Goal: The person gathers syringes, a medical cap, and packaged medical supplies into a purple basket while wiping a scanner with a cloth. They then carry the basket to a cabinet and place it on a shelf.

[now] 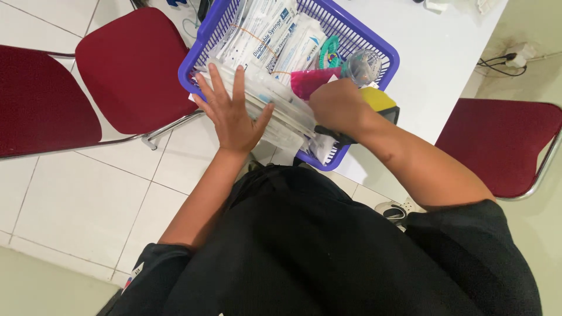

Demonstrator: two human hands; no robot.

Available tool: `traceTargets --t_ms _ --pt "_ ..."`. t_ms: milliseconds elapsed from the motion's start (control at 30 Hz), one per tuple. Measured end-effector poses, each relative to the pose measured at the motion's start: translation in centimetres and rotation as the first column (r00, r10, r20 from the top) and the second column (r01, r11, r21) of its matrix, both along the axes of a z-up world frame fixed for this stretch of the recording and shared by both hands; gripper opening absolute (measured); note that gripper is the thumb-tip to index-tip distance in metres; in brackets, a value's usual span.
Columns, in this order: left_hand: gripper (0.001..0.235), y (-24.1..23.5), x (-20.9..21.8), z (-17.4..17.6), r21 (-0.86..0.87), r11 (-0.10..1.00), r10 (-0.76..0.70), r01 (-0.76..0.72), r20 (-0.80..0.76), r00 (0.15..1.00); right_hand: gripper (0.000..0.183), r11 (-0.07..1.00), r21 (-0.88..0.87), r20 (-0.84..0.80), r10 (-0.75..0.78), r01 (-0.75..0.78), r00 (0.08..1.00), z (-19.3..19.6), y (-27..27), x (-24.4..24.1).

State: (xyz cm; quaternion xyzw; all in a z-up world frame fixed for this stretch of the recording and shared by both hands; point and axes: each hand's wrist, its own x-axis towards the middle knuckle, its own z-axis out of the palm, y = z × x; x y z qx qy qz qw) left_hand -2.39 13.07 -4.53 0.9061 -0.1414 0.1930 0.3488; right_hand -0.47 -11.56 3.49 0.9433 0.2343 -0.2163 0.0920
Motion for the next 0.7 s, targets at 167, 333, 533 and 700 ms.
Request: traceTargets --t_ms 167,333,533,700 --pt "0.088 -0.1 0.8 0.1 0.184 0.982 -0.059 0.049 0.046 0.997 0.018 0.997 0.062 0.096 0.05 -0.056 0.994 -1.8 0.9 -1.0" --pt "0.079 -1.6 1.0 1.1 0.281 0.94 -0.223 0.194 0.074 0.972 0.014 0.996 -0.091 0.003 0.024 -0.024 1.0 0.4 0.3 -0.4" --pt "0.058 -3.8 0.7 -0.4 0.292 0.92 -0.297 0.262 0.082 0.951 0.029 0.92 0.361 0.1 -0.203 0.154 0.974 7.7 -5.3 -0.2" --pt "0.06 -5.2 1.3 -1.5 0.338 0.903 -0.311 0.267 0.084 0.947 0.028 0.793 0.545 0.199 -0.439 0.273 0.876 12.6 -10.8 -3.4"
